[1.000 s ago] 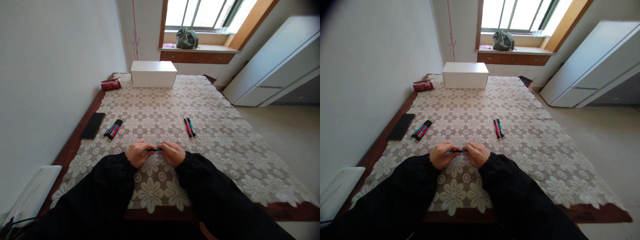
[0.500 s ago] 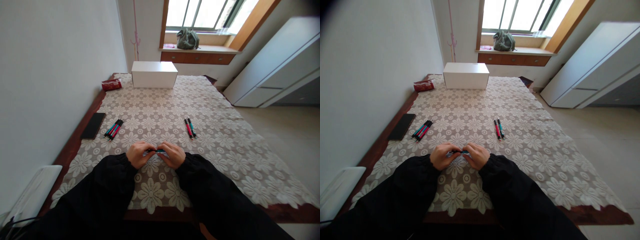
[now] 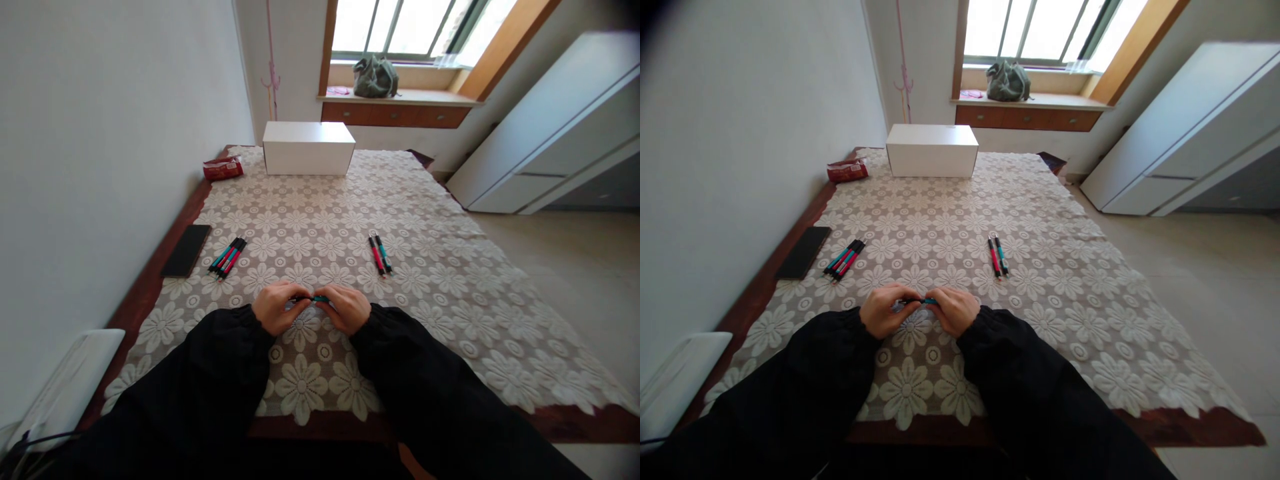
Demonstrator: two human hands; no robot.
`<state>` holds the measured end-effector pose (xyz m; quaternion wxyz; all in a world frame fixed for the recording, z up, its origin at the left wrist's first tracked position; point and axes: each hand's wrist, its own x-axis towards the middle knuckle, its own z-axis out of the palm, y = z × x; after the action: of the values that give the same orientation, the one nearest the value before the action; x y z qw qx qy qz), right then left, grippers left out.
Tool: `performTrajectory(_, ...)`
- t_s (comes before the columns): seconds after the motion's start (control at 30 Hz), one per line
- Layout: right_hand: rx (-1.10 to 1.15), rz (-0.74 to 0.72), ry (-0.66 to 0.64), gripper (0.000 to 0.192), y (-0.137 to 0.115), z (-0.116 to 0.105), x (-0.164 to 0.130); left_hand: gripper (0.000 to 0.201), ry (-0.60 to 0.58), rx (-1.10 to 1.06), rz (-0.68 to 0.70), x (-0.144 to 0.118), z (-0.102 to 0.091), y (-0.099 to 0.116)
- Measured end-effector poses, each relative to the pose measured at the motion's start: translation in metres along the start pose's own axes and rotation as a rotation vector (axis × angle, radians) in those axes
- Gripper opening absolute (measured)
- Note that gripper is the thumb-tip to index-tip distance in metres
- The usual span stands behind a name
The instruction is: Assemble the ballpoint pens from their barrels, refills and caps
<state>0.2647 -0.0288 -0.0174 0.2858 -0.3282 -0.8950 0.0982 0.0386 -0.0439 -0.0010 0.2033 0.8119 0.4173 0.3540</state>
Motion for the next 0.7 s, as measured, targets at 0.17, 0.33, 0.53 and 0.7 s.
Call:
performTrajectory(0.17, -0.070, -0.076, 0.002, 0.023, 0.0013, -0.0051, 0.0035, 0.016, -0.061, -0.023, -0.041, -0.0005, 0.0024, -0.0032)
performTrajectory(0.33, -0.127, -0.097, 0.020, 0.022, 0.0015, -0.0065, 0.0043, 0.026, -0.110, -0.042, -0.041, 0.0008, 0.0026, -0.0075)
performTrajectory(0.53, -0.073, -0.044, 0.034, 0.020, 0.0021, -0.0049, 0.0026, 0.014, -0.047, -0.036, -0.035, -0.0009, 0.0009, -0.0056)
performTrajectory(0.7, -0.052, -0.015, 0.013, 0.025, 0.0010, -0.0023, 0.0005, 0.009, 0.002, -0.060, 0.027, -0.0017, 0.0004, -0.0050)
